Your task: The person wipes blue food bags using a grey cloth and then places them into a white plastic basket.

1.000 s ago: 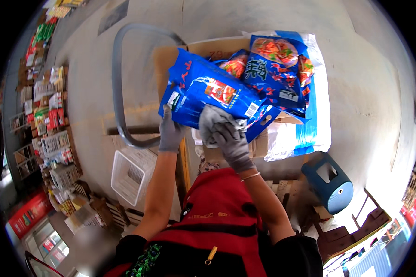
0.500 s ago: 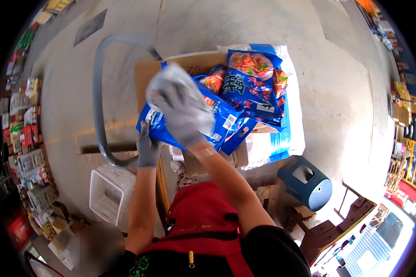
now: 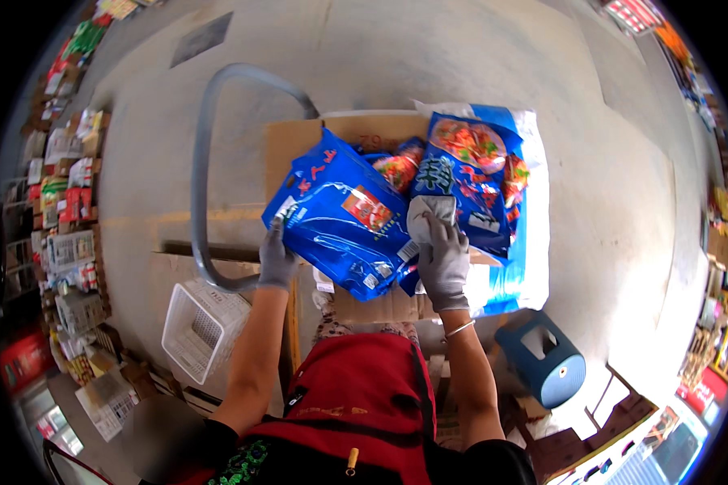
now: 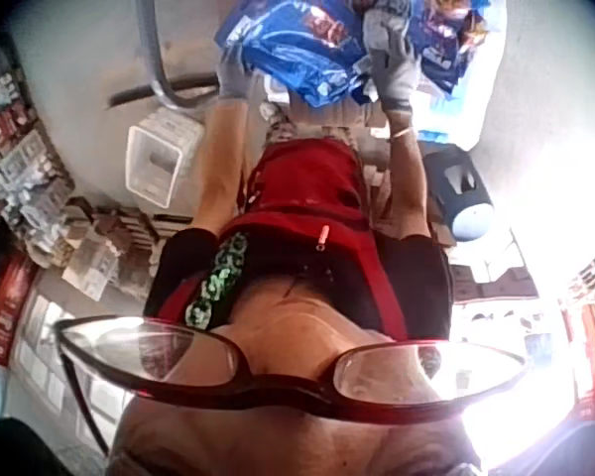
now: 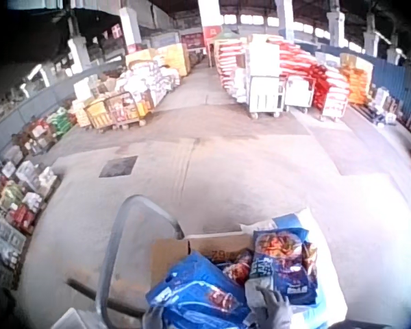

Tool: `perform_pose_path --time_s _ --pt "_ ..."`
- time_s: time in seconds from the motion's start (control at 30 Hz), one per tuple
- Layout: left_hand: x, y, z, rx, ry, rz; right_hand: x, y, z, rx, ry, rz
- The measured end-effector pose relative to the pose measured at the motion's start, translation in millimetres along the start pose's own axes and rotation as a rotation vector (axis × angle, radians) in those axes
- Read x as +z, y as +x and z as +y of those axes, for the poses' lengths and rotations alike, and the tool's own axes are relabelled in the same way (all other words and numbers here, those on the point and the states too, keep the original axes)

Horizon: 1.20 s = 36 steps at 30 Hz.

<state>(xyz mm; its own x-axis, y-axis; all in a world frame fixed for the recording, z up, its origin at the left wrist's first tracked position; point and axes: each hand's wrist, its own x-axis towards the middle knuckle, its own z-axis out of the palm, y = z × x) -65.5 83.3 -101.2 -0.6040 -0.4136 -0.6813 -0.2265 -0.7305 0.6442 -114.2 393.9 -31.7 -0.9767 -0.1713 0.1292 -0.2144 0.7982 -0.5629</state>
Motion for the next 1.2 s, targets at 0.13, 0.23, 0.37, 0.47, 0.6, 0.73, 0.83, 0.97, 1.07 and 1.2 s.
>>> perform_pose_path --time_s 0.13,0.23,0.37,0.47,0.6,0.73,0.83,0.97,1.07,1.2 --pt "17 -67 -5 0.446 0.521 0.169 5 76 -32 -0.041 0.262 0.066" --pt "65 -124 -6 0.203 0.552 -0.11 49 121 -43 -0.311 -0.007 -0.088" --pt "76 -88 -43 0.036 0.556 -0.126 74 119 -107 -0.582 -0.29 -0.377" --pt "70 -62 -44 0.013 0.594 -0.097 90 134 -107 -0.641 -0.282 -0.492" --pt "73 -61 -53 0.039 0.53 -0.14 76 155 -50 -0.292 0.057 -0.373" --pt "65 -64 -51 0.015 0.549 -0.15 47 138 -49 -0.086 0.037 -0.516" --pt "69 -69 -46 -0.019 0.52 -0.199 49 142 -71 -0.095 -0.198 -0.519" --pt "66 -75 -33 -0.145 0.238 -0.273 47 162 -80 -0.045 -0.043 -0.746" --pt "66 -88 -11 -0.273 -0.037 -0.339 14 124 -91 -0.136 0.14 -0.612" --pt "80 -125 29 -0.353 -0.376 -0.705 -55 63 -135 -0.699 -0.293 -0.204"
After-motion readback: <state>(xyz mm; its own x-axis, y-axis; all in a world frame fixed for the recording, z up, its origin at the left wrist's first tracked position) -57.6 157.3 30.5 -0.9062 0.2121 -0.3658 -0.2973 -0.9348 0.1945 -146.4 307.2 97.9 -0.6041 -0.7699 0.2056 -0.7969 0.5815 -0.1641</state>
